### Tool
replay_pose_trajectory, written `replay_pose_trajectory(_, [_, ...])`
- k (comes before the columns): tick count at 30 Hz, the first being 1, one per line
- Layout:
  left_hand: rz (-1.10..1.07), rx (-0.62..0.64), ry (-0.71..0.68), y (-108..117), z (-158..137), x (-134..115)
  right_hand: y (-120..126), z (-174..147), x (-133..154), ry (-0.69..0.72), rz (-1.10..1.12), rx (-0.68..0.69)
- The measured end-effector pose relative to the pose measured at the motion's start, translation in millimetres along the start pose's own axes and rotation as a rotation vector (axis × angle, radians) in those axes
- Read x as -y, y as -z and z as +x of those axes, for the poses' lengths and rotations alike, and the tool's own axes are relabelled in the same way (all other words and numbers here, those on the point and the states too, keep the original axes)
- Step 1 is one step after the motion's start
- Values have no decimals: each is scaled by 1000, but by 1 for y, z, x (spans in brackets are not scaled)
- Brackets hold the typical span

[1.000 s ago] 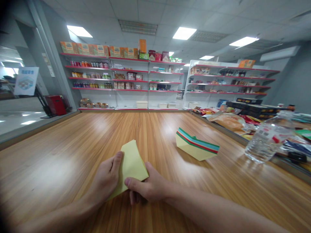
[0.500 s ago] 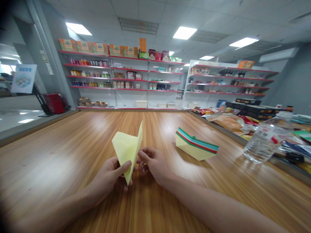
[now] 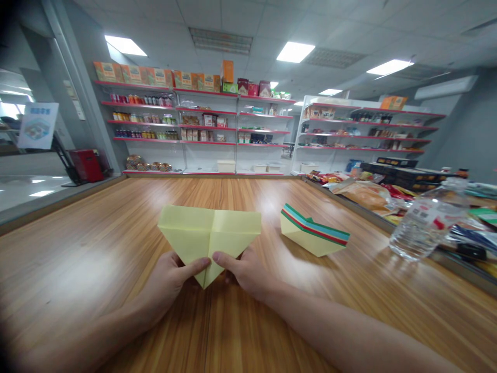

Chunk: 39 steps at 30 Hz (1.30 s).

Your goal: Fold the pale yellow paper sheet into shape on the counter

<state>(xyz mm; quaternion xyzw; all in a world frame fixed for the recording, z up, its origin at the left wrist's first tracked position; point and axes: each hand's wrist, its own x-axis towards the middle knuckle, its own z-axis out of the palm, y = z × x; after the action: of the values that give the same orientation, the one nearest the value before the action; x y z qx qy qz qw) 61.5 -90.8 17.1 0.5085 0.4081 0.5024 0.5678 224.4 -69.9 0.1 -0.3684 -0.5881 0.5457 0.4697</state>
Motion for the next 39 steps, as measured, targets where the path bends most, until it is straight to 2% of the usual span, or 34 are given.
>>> replay_pose_trajectory(5, [-218, 153, 76, 2, 0, 0, 4, 2, -3, -63, 171, 86])
replay_pose_trajectory(8, [-276, 260, 97, 3, 0, -1, 6, 3, -5, -74, 242, 132])
replay_pose_trajectory(11, [-307, 311, 85, 3, -1, 0, 7, 2, -7, -64, 275, 167])
replay_pose_trajectory(18, [-288, 212, 12, 3, 0, 7, 6, 1, -5, -38, 246, 132])
replay_pose_trajectory(22, [-245, 164, -39, -1, -2, 3, 4, 1, -4, 4, 162, 112])
replay_pose_trajectory(26, [-177, 149, -31, -5, -5, -2, 2, -2, -1, 74, 72, 88])
replay_pose_trajectory(30, [-126, 146, -16, -3, -3, -1, 1, -3, 1, 76, 33, 76])
replay_pose_trajectory(39, [-129, 139, 26, -2, -3, 1, 1, -2, 2, 99, 121, 117])
